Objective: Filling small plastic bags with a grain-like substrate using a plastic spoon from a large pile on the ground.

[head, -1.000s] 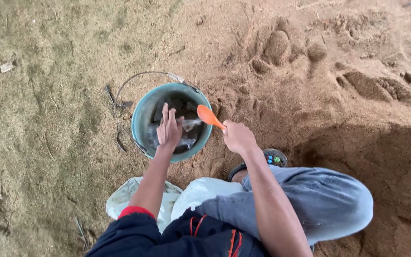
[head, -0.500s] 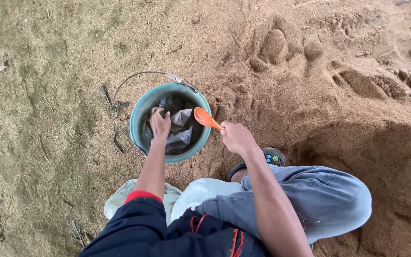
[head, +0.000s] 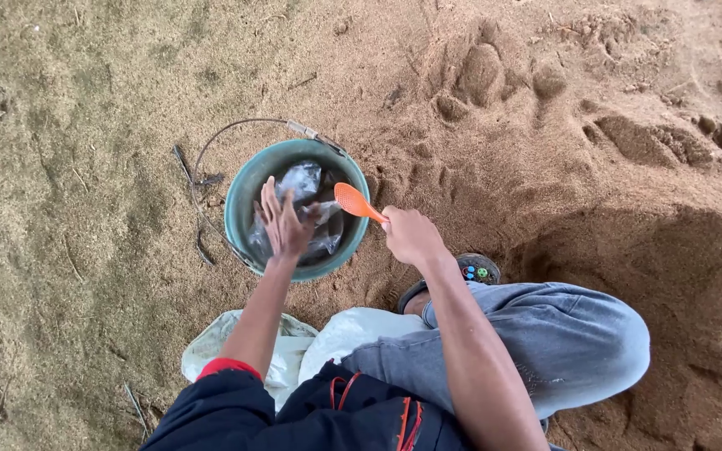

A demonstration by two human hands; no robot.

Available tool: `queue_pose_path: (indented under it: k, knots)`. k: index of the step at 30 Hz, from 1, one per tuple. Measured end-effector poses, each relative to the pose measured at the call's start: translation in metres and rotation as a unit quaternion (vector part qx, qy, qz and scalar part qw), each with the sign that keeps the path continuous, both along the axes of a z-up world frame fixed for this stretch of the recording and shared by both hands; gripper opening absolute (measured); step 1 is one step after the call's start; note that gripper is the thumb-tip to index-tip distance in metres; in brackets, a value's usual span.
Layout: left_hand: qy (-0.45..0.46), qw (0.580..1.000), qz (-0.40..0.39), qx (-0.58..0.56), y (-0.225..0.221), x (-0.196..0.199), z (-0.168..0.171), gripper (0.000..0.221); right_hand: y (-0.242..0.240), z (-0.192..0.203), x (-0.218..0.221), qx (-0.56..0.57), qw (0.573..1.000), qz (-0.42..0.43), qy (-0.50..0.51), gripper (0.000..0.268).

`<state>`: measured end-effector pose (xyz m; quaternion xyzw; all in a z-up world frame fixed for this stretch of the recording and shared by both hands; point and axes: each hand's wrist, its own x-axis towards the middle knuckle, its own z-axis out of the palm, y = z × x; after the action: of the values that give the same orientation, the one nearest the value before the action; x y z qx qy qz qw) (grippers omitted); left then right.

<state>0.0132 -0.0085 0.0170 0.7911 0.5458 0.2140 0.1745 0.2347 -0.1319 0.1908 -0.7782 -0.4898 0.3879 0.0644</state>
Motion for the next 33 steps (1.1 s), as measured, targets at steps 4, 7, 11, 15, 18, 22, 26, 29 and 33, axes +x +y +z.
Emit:
queue_pose_path:
  k: [4,7,11,15,18,22,26,29,33]
  knots:
    - [0.079,0.994,-0.053,-0.047,-0.027,0.010,0.048,0.092,-0.002,0.004,-0.003,0.003,1.000,-0.015,0.009,0.016]
    - [0.127,0.983,-0.088,-0.095,-0.030,0.010,0.033,0.088,-0.002,0.003,-0.002,0.005,1.000,-0.007,0.003,0.015]
    - [0.065,0.995,-0.057,0.051,-0.009,0.001,-0.019,0.024,-0.004,0.009,-0.003,0.006,1.000,-0.021,-0.007,0.014]
    - [-0.073,0.980,0.029,0.183,0.026,0.007,-0.005,0.016,0.001,0.008,0.002,0.033,0.997,-0.064,-0.014,0.014]
    - [-0.154,0.972,0.040,0.171,0.036,0.011,0.008,0.032,0.002,0.013,0.002,0.033,0.997,-0.069,-0.021,0.015]
    - [-0.224,0.965,0.066,0.119,0.034,0.016,0.021,0.028,-0.003,0.019,-0.001,0.022,0.996,-0.081,-0.039,0.016]
    - [-0.353,0.928,0.056,0.105,0.018,0.064,0.091,0.028,-0.011,0.046,0.002,0.039,0.992,-0.114,-0.045,0.022]
    - [-0.404,0.910,0.030,0.089,0.014,0.111,0.121,0.032,-0.017,0.039,0.008,0.030,0.989,-0.130,-0.071,0.022]
    - [-0.418,0.907,-0.038,0.026,-0.010,0.192,0.168,0.035,-0.043,0.077,0.044,0.060,0.973,-0.201,-0.097,0.025]
